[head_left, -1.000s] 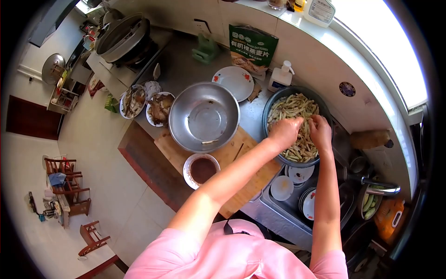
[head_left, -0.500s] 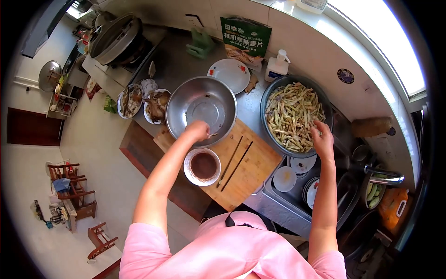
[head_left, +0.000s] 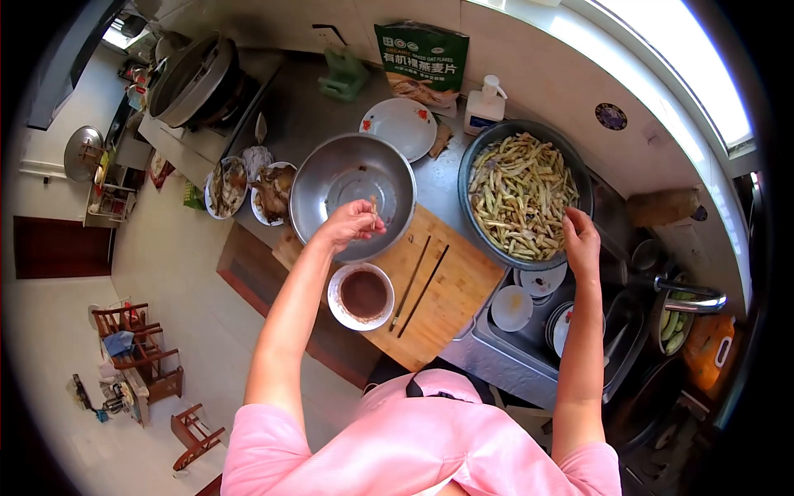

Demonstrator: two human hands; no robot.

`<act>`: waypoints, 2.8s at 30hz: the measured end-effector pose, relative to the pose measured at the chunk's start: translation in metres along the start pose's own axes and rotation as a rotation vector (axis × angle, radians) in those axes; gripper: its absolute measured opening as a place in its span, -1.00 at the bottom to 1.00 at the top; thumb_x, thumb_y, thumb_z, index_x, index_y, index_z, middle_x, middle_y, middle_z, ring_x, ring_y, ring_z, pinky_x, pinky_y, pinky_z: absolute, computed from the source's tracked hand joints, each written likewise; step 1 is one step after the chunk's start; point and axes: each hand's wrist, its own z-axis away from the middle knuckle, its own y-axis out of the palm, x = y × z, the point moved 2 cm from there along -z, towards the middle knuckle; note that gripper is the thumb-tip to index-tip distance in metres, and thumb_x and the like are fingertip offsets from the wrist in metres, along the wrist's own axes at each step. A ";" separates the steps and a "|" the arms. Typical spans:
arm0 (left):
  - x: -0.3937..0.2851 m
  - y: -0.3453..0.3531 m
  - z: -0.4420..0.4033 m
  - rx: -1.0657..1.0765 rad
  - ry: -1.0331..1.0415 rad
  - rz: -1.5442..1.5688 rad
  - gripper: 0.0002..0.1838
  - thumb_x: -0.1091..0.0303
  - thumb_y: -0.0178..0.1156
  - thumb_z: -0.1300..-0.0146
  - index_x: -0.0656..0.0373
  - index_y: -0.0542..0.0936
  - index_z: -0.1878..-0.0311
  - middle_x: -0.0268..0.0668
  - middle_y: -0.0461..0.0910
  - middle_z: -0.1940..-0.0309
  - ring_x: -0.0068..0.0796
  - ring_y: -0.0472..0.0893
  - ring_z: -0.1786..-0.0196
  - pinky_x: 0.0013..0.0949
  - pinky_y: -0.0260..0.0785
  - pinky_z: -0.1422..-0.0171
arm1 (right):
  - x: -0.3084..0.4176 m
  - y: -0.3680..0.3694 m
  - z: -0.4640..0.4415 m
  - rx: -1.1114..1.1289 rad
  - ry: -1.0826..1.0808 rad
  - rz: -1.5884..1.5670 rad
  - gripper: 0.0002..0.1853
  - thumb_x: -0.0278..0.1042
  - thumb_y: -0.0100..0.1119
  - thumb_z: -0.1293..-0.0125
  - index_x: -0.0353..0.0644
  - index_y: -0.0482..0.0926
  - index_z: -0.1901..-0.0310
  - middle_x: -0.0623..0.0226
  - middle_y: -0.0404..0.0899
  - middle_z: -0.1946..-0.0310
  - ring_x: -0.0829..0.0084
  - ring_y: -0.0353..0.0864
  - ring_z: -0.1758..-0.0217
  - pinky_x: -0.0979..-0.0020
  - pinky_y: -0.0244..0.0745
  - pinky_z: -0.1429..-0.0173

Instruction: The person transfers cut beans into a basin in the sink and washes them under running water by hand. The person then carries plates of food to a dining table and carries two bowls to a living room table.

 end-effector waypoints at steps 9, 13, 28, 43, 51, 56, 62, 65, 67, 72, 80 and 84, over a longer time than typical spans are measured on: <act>0.009 0.008 -0.013 0.023 -0.042 0.081 -0.77 0.27 0.06 -0.24 0.15 0.42 0.09 -0.32 0.55 0.29 -0.49 0.59 0.25 -0.45 0.42 0.22 | 0.000 -0.007 0.008 0.007 0.047 -0.056 -0.75 -0.38 0.10 -0.20 -0.27 0.52 0.10 0.22 0.58 0.24 0.45 0.57 0.20 0.48 0.42 0.07; 0.014 0.009 -0.016 0.039 -0.064 0.136 -0.77 0.18 0.05 -0.27 0.12 0.45 0.16 -0.36 0.53 0.40 -0.48 0.59 0.30 -0.45 0.43 0.27 | 0.000 -0.011 0.011 0.007 0.079 -0.105 -0.76 -0.38 0.09 -0.21 -0.27 0.52 0.10 0.24 0.59 0.26 0.49 0.57 0.22 0.50 0.42 0.08; 0.021 0.016 -0.024 -0.197 0.032 -0.172 -0.81 0.25 0.08 -0.23 0.15 0.50 0.20 -0.28 0.55 0.46 -0.46 0.58 0.42 -0.43 0.37 0.37 | 0.000 -0.007 0.011 -0.017 0.027 -0.098 -0.78 -0.38 0.10 -0.21 -0.28 0.53 0.14 0.25 0.58 0.31 0.52 0.55 0.28 0.51 0.43 0.14; 0.027 0.039 -0.061 -0.486 0.313 -1.060 -0.87 0.42 0.14 0.05 0.20 0.55 0.38 0.02 0.53 0.31 0.03 0.52 0.20 -0.07 0.37 0.10 | -0.008 -0.001 0.012 -0.031 -0.044 -0.135 -0.81 -0.41 0.12 -0.16 -0.30 0.54 0.20 0.16 0.57 0.33 0.35 0.58 0.29 0.45 0.44 0.16; -0.012 0.028 -0.045 -0.511 0.126 -0.660 -0.84 0.47 0.15 0.11 0.23 0.53 0.37 -0.18 0.57 0.45 -0.38 0.57 0.39 -0.38 0.40 0.27 | -0.002 -0.011 0.009 -0.067 -0.014 -0.113 -0.78 -0.41 0.13 -0.13 -0.28 0.53 0.18 0.15 0.57 0.30 0.27 0.58 0.25 0.40 0.45 0.13; -0.105 0.127 -0.003 -0.451 0.731 -0.340 -0.71 0.53 0.15 0.10 0.24 0.51 0.21 -0.34 0.50 0.42 -0.58 0.48 0.38 -0.44 0.37 0.27 | -0.002 0.013 -0.003 -0.091 -0.163 0.137 -0.65 -0.37 0.11 -0.13 -0.20 0.45 0.01 0.04 0.42 0.03 0.11 0.40 -0.05 0.25 0.32 -0.10; -0.091 0.245 -0.062 -0.340 0.774 -0.950 -0.61 0.43 0.03 -0.06 0.19 0.44 -0.02 0.01 0.29 -0.09 0.02 0.26 -0.19 -0.05 0.19 -0.18 | 0.003 0.058 -0.018 0.255 0.074 0.491 -0.35 -0.05 0.05 -0.18 -0.05 0.13 -0.28 0.02 -0.12 -0.35 -0.10 -0.08 -0.35 -0.27 0.04 -0.18; -0.081 0.261 -0.069 -0.203 0.569 -1.206 -0.42 0.22 -0.01 -0.15 0.09 0.23 -0.27 -0.04 -0.06 -0.36 -0.03 -0.05 -0.39 0.24 -0.12 -0.29 | -0.001 0.063 -0.022 0.380 0.127 0.564 -0.31 0.05 -0.03 -0.20 -0.01 0.06 -0.32 0.06 -0.19 -0.37 -0.07 -0.12 -0.38 -0.42 -0.04 -0.10; -0.077 0.263 -0.075 -0.155 0.488 -1.244 -0.42 0.20 -0.05 -0.17 0.10 0.21 -0.29 -0.05 -0.10 -0.37 -0.05 -0.06 -0.40 0.27 -0.14 -0.29 | 0.004 0.069 -0.023 0.421 0.192 0.602 -0.29 0.02 -0.04 -0.20 -0.01 0.01 -0.34 0.06 -0.17 -0.37 -0.07 -0.15 -0.39 -0.31 -0.13 -0.24; -0.034 0.269 -0.135 -0.202 0.578 -1.262 -0.45 0.20 -0.17 -0.25 0.20 0.17 -0.29 -0.08 -0.07 -0.37 -0.04 -0.08 -0.41 0.26 -0.17 -0.32 | -0.021 0.086 -0.024 0.314 0.026 0.527 -0.34 -0.18 -0.12 -0.19 -0.19 0.04 -0.32 0.03 -0.02 -0.34 0.03 -0.17 -0.43 0.02 -0.30 -0.42; -0.075 0.241 -0.107 0.154 0.552 -1.398 -0.42 0.27 0.07 -0.08 0.06 0.25 -0.23 0.06 0.16 -0.22 0.04 0.23 -0.24 -0.02 0.07 -0.30 | -0.012 0.041 -0.062 0.849 -0.063 0.671 -0.52 -0.15 0.08 -0.08 -0.12 0.44 -0.07 -0.01 0.47 0.05 0.00 0.46 0.00 0.19 0.36 -0.10; -0.120 0.231 -0.049 0.005 0.963 -1.178 -0.72 0.40 0.05 -0.05 0.22 0.46 0.13 0.04 0.45 0.21 0.07 0.49 0.17 -0.08 0.36 0.07 | 0.041 -0.068 -0.028 0.380 -0.220 0.338 -0.58 -0.13 0.07 -0.18 -0.22 0.47 0.00 0.00 0.49 0.07 0.08 0.45 -0.03 0.24 0.35 -0.11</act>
